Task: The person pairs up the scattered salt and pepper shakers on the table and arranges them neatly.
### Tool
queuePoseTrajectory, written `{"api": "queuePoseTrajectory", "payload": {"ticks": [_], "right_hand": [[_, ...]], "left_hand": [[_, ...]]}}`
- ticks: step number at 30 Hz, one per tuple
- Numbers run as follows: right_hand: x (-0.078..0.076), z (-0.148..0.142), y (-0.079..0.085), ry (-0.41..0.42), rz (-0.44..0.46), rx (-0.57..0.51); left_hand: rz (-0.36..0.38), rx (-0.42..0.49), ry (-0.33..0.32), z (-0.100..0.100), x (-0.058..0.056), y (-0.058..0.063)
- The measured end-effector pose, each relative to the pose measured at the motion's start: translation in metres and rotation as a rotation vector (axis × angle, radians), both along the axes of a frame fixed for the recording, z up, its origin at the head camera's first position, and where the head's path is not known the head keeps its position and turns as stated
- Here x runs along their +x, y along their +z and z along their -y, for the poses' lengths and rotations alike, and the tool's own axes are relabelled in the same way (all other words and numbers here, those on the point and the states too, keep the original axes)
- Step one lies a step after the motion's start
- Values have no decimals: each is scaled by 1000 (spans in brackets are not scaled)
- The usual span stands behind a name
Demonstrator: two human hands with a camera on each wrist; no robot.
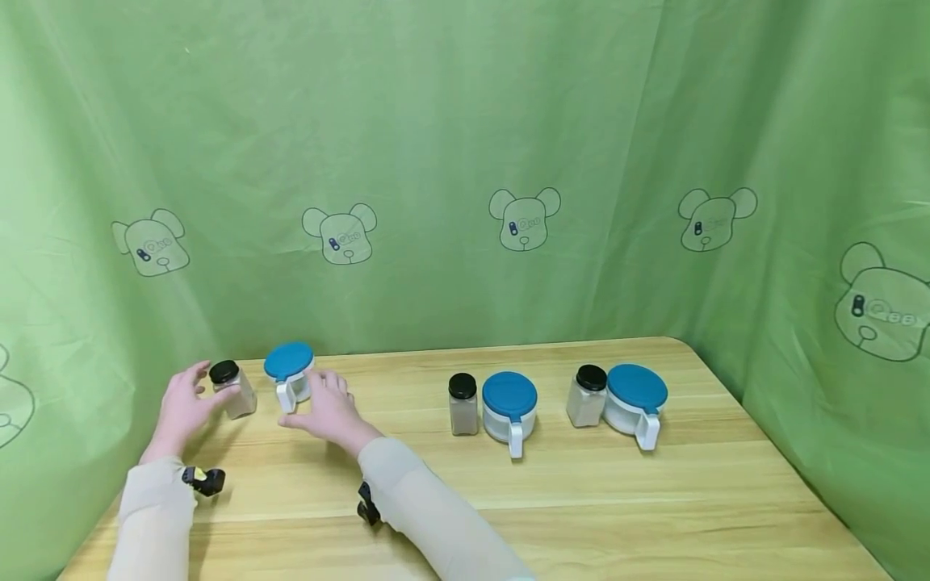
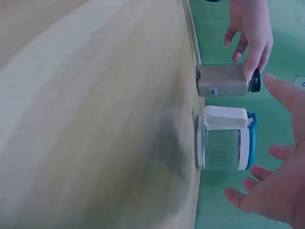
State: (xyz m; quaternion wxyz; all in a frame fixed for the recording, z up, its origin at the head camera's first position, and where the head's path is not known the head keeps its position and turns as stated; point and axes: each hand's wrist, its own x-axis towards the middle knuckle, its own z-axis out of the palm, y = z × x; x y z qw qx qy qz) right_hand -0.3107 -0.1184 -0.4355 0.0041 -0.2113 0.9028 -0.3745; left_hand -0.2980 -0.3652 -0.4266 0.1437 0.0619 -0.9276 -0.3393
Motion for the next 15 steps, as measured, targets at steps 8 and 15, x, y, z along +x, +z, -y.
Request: {"api": "queuePoseTrajectory", "payload": {"ticks": [8,15], "right_hand": [[-11,9,-3,-6,26,4],[-18,15,-4,-18,27,-25]], "left_hand": [[59,38,-59,7,-7,-4],[44,49,-88,9,-14,-6]]}}
